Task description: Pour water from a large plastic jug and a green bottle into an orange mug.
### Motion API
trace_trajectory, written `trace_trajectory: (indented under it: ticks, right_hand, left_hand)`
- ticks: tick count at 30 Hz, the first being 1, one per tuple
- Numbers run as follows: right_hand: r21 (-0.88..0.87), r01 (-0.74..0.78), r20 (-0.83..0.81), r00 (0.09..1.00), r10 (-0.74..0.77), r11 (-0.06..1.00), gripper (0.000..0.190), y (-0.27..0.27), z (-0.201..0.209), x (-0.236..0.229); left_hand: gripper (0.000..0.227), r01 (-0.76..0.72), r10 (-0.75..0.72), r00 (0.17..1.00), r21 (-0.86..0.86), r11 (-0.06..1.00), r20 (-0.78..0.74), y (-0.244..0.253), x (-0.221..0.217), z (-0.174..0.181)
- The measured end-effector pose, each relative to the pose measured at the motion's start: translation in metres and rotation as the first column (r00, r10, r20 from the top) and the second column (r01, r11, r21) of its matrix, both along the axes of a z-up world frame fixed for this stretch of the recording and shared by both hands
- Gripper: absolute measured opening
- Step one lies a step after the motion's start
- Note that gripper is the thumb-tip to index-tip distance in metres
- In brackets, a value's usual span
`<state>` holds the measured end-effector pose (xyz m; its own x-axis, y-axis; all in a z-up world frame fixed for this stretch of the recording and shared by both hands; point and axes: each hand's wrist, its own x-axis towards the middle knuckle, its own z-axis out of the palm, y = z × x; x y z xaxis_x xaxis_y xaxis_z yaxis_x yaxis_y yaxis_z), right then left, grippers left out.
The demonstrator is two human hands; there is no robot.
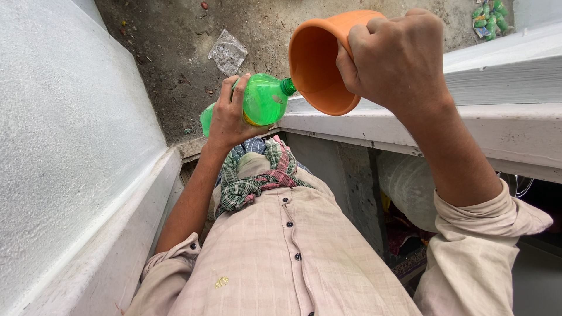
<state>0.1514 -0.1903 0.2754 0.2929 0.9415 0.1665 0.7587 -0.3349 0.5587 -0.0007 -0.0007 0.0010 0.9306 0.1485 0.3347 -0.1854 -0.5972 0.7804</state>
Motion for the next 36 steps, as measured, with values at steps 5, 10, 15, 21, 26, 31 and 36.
trace_trajectory:
  ticks: [5,10,15,21,26,31,36]
  right_hand:
    - [-0.017,0.023,-0.018,1.000,-0.023,1.000,0.048,-0.006,-0.008,0.001]
    - [-0.032,0.035,-0.047,0.998,-0.037,0.999,0.049,-0.008,-0.011,0.002]
    - [-0.034,0.031,-0.043,0.999,-0.033,0.999,0.047,-0.004,-0.007,-0.002]
    - [-0.049,0.020,0.011,1.000,-0.019,0.999,0.051,0.006,-0.002,-0.006]
    - [-0.080,0.039,0.014,0.999,-0.038,0.996,0.053,0.004,-0.006,-0.006]
    - [-0.086,0.042,0.026,0.999,-0.040,0.995,0.053,0.010,-0.002,-0.013]
    - [-0.093,0.036,0.052,0.998,-0.032,0.995,0.048,0.014,0.001,-0.020]
  left_hand:
    - [0.114,0.005,-0.005,1.000,-0.007,1.000,-0.008,0.001,0.000,0.003]
    - [0.113,0.006,-0.006,1.000,-0.011,1.000,-0.020,0.001,0.000,0.002]
    - [0.113,0.002,-0.002,1.000,-0.001,1.000,-0.008,0.001,0.000,0.003]
    - [0.115,0.003,-0.003,1.000,0.000,1.000,-0.028,-0.001,-0.001,-0.001]
    - [0.115,-0.007,0.007,1.000,0.007,1.000,-0.030,-0.001,-0.001,0.000]
    - [0.115,-0.006,0.006,1.000,0.002,1.000,-0.014,-0.002,0.000,-0.001]
    - [0.113,0.003,-0.003,1.000,-0.018,1.000,-0.028,-0.002,-0.002,0.001]
